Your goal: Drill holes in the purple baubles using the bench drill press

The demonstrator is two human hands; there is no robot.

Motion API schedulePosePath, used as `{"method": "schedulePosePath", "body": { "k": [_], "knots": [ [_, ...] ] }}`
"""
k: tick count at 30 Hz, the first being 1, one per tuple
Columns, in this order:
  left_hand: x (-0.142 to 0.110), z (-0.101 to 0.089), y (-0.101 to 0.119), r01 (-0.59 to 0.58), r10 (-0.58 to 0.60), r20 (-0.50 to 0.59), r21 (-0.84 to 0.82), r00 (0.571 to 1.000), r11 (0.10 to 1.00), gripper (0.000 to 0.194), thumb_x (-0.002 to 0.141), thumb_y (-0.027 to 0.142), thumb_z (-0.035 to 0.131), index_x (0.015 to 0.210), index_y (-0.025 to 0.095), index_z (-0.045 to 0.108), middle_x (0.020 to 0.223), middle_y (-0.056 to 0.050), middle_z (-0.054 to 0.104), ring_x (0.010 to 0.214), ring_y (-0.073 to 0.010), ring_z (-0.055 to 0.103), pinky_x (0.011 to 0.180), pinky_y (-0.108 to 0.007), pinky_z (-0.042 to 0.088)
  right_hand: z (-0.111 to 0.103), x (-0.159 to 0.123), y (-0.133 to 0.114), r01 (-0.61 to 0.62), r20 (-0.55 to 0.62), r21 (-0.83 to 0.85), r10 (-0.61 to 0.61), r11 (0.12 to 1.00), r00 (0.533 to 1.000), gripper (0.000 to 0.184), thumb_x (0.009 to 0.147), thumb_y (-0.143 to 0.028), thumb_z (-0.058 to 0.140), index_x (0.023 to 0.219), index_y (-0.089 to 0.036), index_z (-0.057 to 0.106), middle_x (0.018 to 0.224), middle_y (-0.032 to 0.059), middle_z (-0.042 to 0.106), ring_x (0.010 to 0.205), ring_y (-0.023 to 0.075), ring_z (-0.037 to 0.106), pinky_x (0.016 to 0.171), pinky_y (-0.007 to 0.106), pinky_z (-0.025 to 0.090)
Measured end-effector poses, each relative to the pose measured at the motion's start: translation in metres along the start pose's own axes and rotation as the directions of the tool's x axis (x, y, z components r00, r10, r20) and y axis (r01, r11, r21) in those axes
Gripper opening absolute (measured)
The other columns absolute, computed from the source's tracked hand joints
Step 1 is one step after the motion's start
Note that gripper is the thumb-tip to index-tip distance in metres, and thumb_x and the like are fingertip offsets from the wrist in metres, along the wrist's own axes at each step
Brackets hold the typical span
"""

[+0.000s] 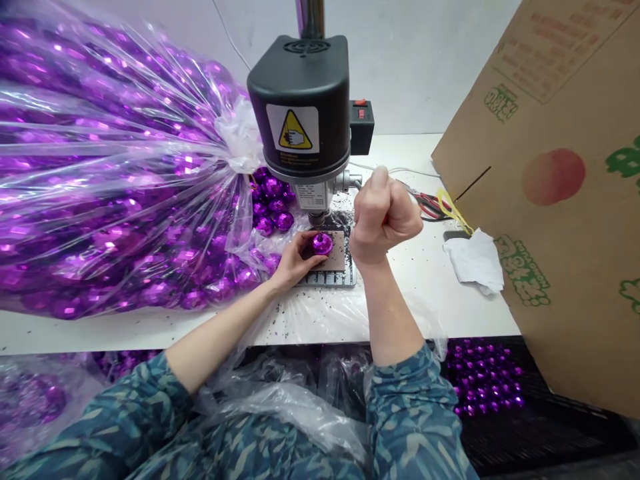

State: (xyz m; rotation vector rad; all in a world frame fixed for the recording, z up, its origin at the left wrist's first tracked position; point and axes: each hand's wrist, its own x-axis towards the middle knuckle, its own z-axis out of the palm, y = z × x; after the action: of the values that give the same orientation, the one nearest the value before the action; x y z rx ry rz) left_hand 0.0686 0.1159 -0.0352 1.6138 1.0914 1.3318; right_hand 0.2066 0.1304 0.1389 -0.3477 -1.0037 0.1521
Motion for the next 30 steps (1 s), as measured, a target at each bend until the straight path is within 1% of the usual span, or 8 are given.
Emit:
{"method": "schedulePosePath", "body": {
  "k": [8,12,15,22,24,27,28,30],
  "knots": [
    [0.000,0.000,0.001,-0.008,0.008,0.002,-0.011,1.000,1.000,0.058,0.080,0.039,0.086,0.128,0.020,0.058,0.128,-0.013,0.070,0.120,-0.0285,0.069,0.107,-0.049,0.056,-0.009,-0.009,0.015,0.162,0.041,0.112,-0.167,0.980,0.985,0.054,0.094,-0.024,0.057,0.057,-0.015,0.019,0.045,-0.0066,0.020,0.038,-0.0017,0.022,0.039,0.017,0.015],
    [0.000,-0.001,0.001,-0.011,0.011,0.007,-0.014,1.000,1.000,0.058,0.080,0.037,0.086,0.128,0.020,0.058,0.128,-0.013,0.070,0.121,-0.0290,0.068,0.107,-0.049,0.055,-0.013,-0.012,0.018,0.217,0.064,0.131,-0.226,0.967,0.972,0.050,0.094,-0.019,0.054,0.060,-0.016,0.017,0.045,-0.0068,0.019,0.038,-0.0012,0.024,0.039,0.016,0.017],
    [0.000,0.000,0.000,-0.009,0.009,0.003,-0.017,1.000,1.000,0.058,0.080,0.036,0.086,0.128,0.020,0.058,0.128,-0.013,0.070,0.120,-0.0289,0.068,0.107,-0.049,0.055,-0.015,-0.012,0.022,0.256,0.067,0.132,-0.266,0.958,0.962,0.049,0.093,-0.020,0.053,0.062,-0.017,0.015,0.044,-0.0074,0.019,0.038,-0.0009,0.022,0.039,0.016,0.016],
    [-0.001,0.002,0.000,0.002,-0.002,-0.010,-0.011,1.000,1.000,0.058,0.080,0.037,0.086,0.127,0.020,0.059,0.128,-0.013,0.070,0.120,-0.0298,0.068,0.108,-0.050,0.054,-0.028,-0.023,0.030,0.266,0.076,-0.027,-0.264,0.964,0.962,0.058,0.092,-0.034,0.057,0.060,-0.019,0.012,0.038,-0.0090,0.018,0.034,0.0015,0.019,0.036,0.021,0.022],
    [0.000,0.002,0.000,0.000,0.000,-0.008,-0.017,1.000,1.000,0.058,0.079,0.038,0.086,0.127,0.020,0.059,0.128,-0.013,0.070,0.120,-0.0293,0.068,0.109,-0.049,0.053,-0.025,-0.020,0.024,0.252,0.085,-0.030,-0.249,0.967,0.965,0.057,0.093,-0.033,0.057,0.059,-0.019,0.013,0.038,-0.0090,0.020,0.033,0.0017,0.020,0.036,0.022,0.020],
    [0.001,0.002,0.001,0.017,-0.017,-0.015,0.002,1.000,1.000,0.058,0.079,0.038,0.086,0.126,0.020,0.058,0.126,-0.013,0.070,0.118,-0.0289,0.068,0.107,-0.049,0.054,-0.007,-0.002,0.011,0.150,0.065,-0.048,-0.146,0.988,0.987,0.053,0.097,-0.029,0.054,0.058,-0.020,0.019,0.041,-0.0084,0.024,0.035,0.0021,0.024,0.039,0.023,0.017],
    [0.001,0.002,0.003,0.028,-0.028,-0.027,0.017,0.999,0.999,0.057,0.079,0.037,0.086,0.125,0.020,0.058,0.124,-0.013,0.071,0.117,-0.0288,0.069,0.105,-0.049,0.055,0.001,0.007,0.008,0.049,0.027,-0.063,-0.048,0.997,0.999,0.053,0.097,-0.033,0.056,0.058,-0.021,0.021,0.042,-0.0086,0.024,0.036,0.0023,0.024,0.039,0.024,0.016],
    [-0.003,0.000,0.010,0.052,-0.047,-0.073,0.065,0.996,0.997,0.056,0.078,0.035,0.086,0.123,0.019,0.057,0.121,-0.012,0.071,0.113,-0.0285,0.070,0.100,-0.048,0.057,0.015,0.025,0.005,-0.108,0.027,-0.126,0.112,0.986,0.993,0.055,0.095,-0.046,0.059,0.059,-0.023,0.025,0.043,-0.0089,0.027,0.037,0.0032,0.023,0.041,0.027,0.017]
  ]
}}
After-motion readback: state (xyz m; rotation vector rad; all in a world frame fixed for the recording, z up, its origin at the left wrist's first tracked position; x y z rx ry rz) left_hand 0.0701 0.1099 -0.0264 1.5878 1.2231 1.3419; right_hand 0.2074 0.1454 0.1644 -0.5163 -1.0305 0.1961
